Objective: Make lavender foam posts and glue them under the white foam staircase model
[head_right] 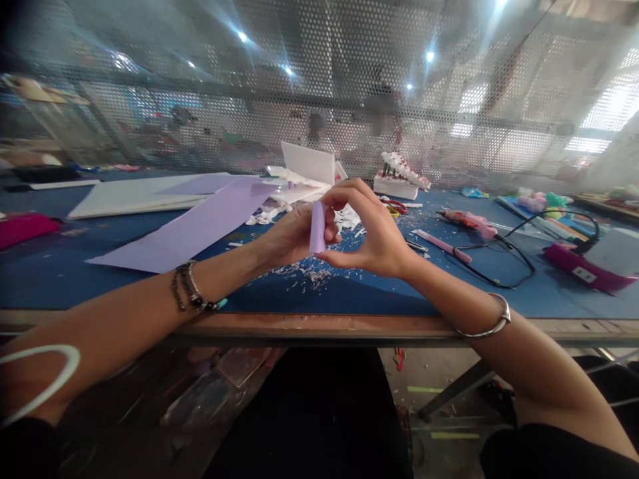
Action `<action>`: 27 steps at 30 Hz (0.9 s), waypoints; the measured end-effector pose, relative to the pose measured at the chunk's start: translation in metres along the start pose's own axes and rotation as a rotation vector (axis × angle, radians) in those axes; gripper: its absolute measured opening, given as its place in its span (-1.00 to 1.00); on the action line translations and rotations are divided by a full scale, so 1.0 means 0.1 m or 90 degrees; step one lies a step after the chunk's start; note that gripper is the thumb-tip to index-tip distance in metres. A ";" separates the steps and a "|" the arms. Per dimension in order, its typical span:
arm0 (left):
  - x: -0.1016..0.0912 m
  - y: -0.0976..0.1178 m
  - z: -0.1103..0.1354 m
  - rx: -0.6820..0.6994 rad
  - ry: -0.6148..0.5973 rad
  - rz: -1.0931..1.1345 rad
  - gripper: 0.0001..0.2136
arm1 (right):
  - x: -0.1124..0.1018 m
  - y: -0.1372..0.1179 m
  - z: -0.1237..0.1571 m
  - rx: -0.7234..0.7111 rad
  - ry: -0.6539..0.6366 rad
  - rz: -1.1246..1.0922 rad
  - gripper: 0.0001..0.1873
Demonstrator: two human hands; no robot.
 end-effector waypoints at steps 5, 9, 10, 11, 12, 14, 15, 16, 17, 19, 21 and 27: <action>-0.05 0.01 -0.01 0.032 0.032 -0.091 -0.86 | -0.02 0.00 0.00 -0.005 -0.003 0.056 -0.52; -0.07 0.04 0.00 0.033 0.033 -0.195 -0.87 | -0.02 0.03 0.00 -0.042 -0.009 0.063 -0.52; -0.08 0.05 0.00 0.032 0.033 -0.216 -0.87 | -0.02 0.04 0.00 -0.045 -0.013 0.067 -0.52; -0.08 0.06 0.00 0.033 0.035 -0.235 -0.88 | -0.02 0.04 0.00 -0.048 -0.016 0.071 -0.52; -0.09 0.06 0.00 0.034 0.035 -0.252 -0.87 | -0.02 0.04 0.00 -0.052 -0.017 0.076 -0.52; -0.10 0.07 -0.01 0.038 0.031 -0.285 -0.83 | -0.02 0.03 0.01 -0.068 -0.017 0.086 -0.53; -0.11 0.08 -0.01 0.039 0.026 -0.299 -0.81 | -0.02 0.03 0.01 -0.080 -0.018 0.093 -0.54; -0.11 0.08 -0.02 0.040 0.021 -0.312 -0.78 | -0.02 0.03 0.01 -0.091 -0.020 0.101 -0.54; -0.11 0.09 -0.02 0.042 0.016 -0.323 -0.76 | -0.03 0.02 0.01 -0.100 -0.023 0.112 -0.54; -0.10 0.11 -0.03 0.050 0.007 -0.334 -0.73 | -0.03 0.03 0.01 -0.108 -0.032 0.139 -0.55; -0.10 0.13 -0.03 0.057 0.001 -0.338 -0.71 | -0.04 0.05 0.01 -0.108 -0.042 0.167 -0.55; -0.12 0.16 -0.03 0.047 -0.011 -0.353 -0.69 | -0.05 0.08 0.03 -0.143 -0.043 0.205 -0.53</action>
Point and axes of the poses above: each hand's wrist, its own z-axis away from the middle knuckle, its own x-axis out of the palm, y = z × x, the point moved 3 cm from there along -z, towards the middle knuckle, and after that the axes turned 7 degrees about z, right-handed, at the moved point
